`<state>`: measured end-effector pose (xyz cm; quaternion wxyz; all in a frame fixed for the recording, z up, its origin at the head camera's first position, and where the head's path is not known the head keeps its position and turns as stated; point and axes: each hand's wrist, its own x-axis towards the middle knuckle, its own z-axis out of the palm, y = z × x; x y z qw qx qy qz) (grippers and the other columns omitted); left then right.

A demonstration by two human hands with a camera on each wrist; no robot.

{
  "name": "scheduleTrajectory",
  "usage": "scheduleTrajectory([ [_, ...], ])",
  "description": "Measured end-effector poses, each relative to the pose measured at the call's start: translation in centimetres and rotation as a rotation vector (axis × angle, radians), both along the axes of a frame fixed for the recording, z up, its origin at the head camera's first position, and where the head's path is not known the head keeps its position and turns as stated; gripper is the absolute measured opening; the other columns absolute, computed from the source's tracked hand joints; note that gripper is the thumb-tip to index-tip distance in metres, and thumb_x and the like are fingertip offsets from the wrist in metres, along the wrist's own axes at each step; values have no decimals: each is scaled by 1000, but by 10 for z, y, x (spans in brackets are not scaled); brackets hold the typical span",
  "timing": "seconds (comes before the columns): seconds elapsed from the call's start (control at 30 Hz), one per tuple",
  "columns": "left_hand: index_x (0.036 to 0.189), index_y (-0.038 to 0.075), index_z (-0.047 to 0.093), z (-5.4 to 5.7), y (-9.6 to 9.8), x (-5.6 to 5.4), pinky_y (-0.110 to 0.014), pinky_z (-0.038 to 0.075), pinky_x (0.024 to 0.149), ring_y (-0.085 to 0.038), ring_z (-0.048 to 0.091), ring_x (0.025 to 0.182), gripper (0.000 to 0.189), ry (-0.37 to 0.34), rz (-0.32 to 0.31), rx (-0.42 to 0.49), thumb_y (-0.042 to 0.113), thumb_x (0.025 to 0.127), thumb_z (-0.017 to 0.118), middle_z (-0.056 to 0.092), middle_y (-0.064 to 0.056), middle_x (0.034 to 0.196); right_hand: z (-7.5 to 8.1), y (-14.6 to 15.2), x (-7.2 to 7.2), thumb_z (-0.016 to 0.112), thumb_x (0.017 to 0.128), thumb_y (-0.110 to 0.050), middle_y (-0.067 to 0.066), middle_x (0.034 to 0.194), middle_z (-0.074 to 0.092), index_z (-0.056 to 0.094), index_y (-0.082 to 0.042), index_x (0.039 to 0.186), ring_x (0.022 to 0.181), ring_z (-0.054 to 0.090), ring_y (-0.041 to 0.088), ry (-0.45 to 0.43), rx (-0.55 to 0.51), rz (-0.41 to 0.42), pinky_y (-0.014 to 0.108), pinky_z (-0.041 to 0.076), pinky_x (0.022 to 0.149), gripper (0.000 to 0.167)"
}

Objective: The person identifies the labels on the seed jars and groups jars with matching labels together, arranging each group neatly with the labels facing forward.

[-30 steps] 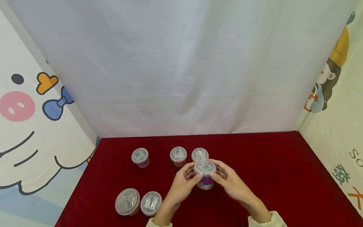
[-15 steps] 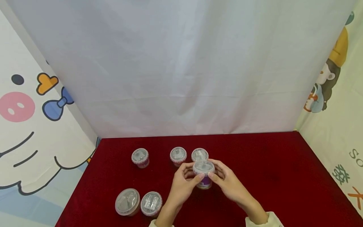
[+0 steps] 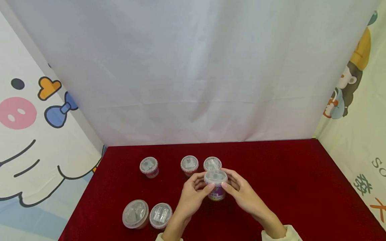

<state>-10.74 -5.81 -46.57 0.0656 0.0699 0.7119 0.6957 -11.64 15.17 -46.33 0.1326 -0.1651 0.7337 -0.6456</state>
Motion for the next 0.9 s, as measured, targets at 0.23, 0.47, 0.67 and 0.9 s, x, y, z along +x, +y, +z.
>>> scheduleTrajectory([
  [0.23, 138, -5, 55, 2, 3, 3, -27, 54, 91, -25, 65, 115, 51, -8, 40, 5, 20, 99, 77, 68, -18, 132, 2, -1, 0, 54, 112, -21, 32, 161, 40, 33, 6, 160, 149, 40, 47, 25, -1, 12, 46, 45, 117, 58],
  [0.47, 145, -2, 54, 4, -4, 3, -38, 55, 99, -29, 63, 121, 50, -12, -24, -22, 22, 105, 69, 64, -21, 138, 4, 1, 0, 49, 114, -23, 34, 162, 37, 30, 7, 161, 152, 34, 50, 13, 3, 50, 62, 35, 120, 59],
  [0.67, 142, -3, 59, 4, -5, 3, -31, 56, 95, -27, 66, 117, 47, -2, 2, -11, 21, 103, 71, 67, -20, 134, 4, -2, 2, 51, 114, -23, 32, 161, 39, 31, 6, 161, 151, 36, 48, 2, -3, 31, 58, 38, 120, 59],
  [0.9, 137, -4, 60, 5, -4, 3, -24, 55, 87, -20, 66, 109, 46, -24, 39, 7, 19, 100, 75, 69, -17, 127, 4, -4, 1, 52, 113, -23, 33, 159, 42, 31, 6, 161, 148, 42, 47, 18, 0, 45, 49, 45, 117, 59],
])
